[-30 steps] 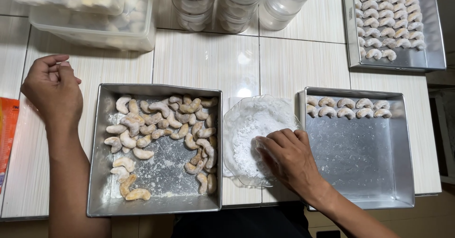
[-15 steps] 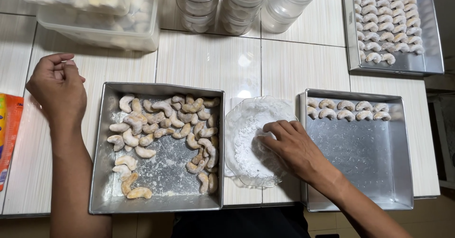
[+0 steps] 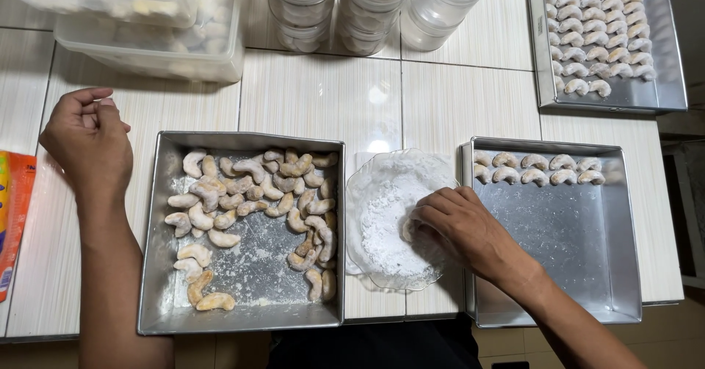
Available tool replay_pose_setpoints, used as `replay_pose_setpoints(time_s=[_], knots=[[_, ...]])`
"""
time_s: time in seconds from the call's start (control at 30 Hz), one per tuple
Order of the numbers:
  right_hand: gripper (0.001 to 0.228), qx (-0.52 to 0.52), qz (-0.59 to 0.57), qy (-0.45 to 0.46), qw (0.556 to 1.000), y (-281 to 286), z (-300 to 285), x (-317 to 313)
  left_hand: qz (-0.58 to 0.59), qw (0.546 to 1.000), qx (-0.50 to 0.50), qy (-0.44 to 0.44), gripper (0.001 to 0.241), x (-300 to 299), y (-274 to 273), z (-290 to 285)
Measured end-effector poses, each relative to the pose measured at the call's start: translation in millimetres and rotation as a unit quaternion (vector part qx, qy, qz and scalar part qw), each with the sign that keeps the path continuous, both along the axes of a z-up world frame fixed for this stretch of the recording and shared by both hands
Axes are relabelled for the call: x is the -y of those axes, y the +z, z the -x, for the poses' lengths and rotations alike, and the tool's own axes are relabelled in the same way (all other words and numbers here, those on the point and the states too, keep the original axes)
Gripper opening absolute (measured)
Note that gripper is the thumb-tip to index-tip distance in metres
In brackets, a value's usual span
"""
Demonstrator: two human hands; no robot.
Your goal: Coating crescent-shaped cookies with powdered sugar and arranging them on a tray.
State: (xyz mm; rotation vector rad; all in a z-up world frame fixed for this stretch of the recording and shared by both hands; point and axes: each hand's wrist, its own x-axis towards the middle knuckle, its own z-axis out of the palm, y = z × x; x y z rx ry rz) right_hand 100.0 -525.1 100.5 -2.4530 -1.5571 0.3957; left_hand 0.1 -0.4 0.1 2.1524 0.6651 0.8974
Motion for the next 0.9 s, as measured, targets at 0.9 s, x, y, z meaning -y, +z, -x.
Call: replay_pose_setpoints(time_s=[0.9], knots=[[0.044,-0.001,-0.067,0.032,0.997,-8,10,1,-0.007,1.000,-0.015,0.013,0.017,1,2,0]])
